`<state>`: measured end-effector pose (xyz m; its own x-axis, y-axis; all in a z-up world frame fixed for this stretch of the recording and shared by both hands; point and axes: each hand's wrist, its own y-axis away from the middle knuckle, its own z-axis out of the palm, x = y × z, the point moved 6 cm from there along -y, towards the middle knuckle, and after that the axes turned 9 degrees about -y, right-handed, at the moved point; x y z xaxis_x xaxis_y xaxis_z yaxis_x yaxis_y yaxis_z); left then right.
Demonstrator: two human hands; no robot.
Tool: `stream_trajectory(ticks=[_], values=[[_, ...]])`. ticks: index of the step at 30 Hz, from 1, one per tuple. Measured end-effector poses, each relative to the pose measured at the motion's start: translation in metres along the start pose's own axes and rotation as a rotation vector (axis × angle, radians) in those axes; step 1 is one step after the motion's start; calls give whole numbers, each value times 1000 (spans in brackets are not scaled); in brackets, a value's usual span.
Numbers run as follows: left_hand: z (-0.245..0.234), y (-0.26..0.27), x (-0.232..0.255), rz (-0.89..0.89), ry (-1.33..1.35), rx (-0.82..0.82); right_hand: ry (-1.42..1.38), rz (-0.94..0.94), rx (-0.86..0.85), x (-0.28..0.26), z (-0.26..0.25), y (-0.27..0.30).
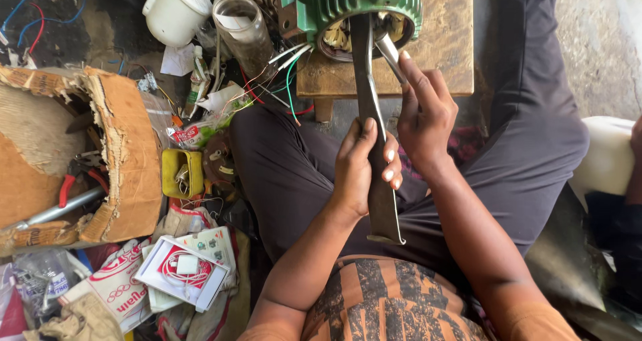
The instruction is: The person is repairing an electric motor by repeatedly inserting a metal strip into the stator and tapping it with a cylindrical tool. They adjust the motor's position on a wooden stool and continue the tapping process.
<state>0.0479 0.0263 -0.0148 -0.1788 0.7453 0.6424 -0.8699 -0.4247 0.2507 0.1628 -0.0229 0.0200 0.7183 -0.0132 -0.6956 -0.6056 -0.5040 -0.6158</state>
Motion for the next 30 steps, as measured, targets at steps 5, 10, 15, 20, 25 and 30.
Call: stream_trajectory(ticks=[5, 10, 15, 20, 25, 30], values=[[-3, -1, 3, -23, -36, 6, -76, -17, 57, -5, -3, 2], [-8, 8, -7, -29, -27, -2, -56, 11, 72, -2, -1, 6], [-7, 11, -10, -10, 2, -5, 32, 36, -75, 0, 10, 5], [-9, 15, -17, -29, 19, -9, 15, -5, -63, -5, 4, 9], [-12, 20, -25, -14, -33, -1, -288, 157, 6, 6, 1, 15], [-3, 35, -43, -13, -159, -78, -820, 609, -162, 17, 7, 44]])
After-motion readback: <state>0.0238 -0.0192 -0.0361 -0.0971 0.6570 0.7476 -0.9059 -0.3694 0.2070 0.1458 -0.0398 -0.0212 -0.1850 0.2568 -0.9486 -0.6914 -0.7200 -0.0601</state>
